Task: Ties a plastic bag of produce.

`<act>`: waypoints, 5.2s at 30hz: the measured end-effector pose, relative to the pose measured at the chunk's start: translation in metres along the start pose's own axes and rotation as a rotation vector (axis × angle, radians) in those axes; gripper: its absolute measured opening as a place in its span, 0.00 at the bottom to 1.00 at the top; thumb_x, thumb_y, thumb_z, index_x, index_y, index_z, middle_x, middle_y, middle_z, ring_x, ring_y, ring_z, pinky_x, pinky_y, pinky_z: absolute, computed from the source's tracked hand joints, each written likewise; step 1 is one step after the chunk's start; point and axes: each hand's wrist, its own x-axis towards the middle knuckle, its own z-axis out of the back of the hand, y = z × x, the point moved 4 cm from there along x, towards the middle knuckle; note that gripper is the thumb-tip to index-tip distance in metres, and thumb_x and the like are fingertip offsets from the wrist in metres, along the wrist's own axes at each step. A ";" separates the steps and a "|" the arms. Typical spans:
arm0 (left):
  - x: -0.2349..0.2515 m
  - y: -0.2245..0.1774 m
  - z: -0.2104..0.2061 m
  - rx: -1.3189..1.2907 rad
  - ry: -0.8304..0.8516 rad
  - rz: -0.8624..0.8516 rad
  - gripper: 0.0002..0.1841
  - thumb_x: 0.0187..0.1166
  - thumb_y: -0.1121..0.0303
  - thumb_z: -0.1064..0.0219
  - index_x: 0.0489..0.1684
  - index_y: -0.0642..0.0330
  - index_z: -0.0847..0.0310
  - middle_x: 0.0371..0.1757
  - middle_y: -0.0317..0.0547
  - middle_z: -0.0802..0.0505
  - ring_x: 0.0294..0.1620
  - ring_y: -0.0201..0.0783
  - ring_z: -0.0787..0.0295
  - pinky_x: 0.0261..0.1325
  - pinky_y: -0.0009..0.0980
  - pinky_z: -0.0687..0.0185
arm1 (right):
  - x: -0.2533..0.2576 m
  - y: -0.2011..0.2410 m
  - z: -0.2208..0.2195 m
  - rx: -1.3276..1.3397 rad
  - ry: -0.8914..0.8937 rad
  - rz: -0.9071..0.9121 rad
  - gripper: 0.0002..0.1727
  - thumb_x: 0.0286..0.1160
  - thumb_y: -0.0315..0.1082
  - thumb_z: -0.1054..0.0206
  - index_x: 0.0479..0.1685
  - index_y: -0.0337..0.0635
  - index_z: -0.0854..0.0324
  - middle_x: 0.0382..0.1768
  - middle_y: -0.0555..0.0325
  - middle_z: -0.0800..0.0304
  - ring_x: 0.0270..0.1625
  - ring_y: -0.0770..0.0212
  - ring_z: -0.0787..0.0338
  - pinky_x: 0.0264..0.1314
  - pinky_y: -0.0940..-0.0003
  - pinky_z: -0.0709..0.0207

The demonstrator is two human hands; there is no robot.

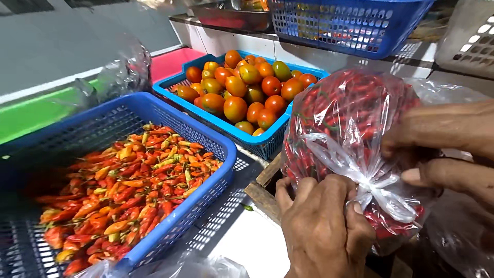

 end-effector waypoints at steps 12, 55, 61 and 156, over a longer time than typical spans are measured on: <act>-0.001 0.002 0.001 -0.061 0.014 0.016 0.17 0.88 0.57 0.52 0.44 0.53 0.17 0.24 0.27 0.17 0.30 0.25 0.23 0.59 0.43 0.32 | -0.011 -0.001 -0.023 -0.061 -0.160 0.321 0.14 0.77 0.34 0.45 0.27 0.47 0.16 0.23 0.69 0.25 0.27 0.74 0.25 0.25 0.78 0.37; 0.006 0.002 0.000 -0.110 0.024 0.137 0.12 0.77 0.50 0.35 0.48 0.41 0.12 0.37 0.18 0.12 0.42 0.20 0.17 0.62 0.50 0.32 | -0.006 -0.008 -0.017 0.465 -0.237 0.025 0.11 0.64 0.22 0.39 0.27 0.46 0.13 0.26 0.70 0.14 0.25 0.79 0.17 0.21 0.87 0.26; 0.007 0.000 -0.001 -0.092 -0.029 0.103 0.07 0.77 0.55 0.34 0.39 0.42 0.13 0.34 0.18 0.10 0.41 0.17 0.16 0.72 0.54 0.37 | -0.004 -0.005 -0.017 0.390 -0.231 0.102 0.11 0.62 0.23 0.40 0.20 0.47 0.17 0.21 0.70 0.19 0.25 0.77 0.21 0.21 0.83 0.32; 0.012 0.007 0.009 -0.510 0.135 0.335 0.05 0.79 0.64 0.40 0.36 0.50 0.19 0.19 0.30 0.23 0.19 0.25 0.27 0.32 0.23 0.28 | -0.007 -0.005 -0.029 0.167 -0.180 0.350 0.11 0.72 0.34 0.41 0.27 0.51 0.13 0.23 0.75 0.22 0.28 0.79 0.23 0.24 0.81 0.33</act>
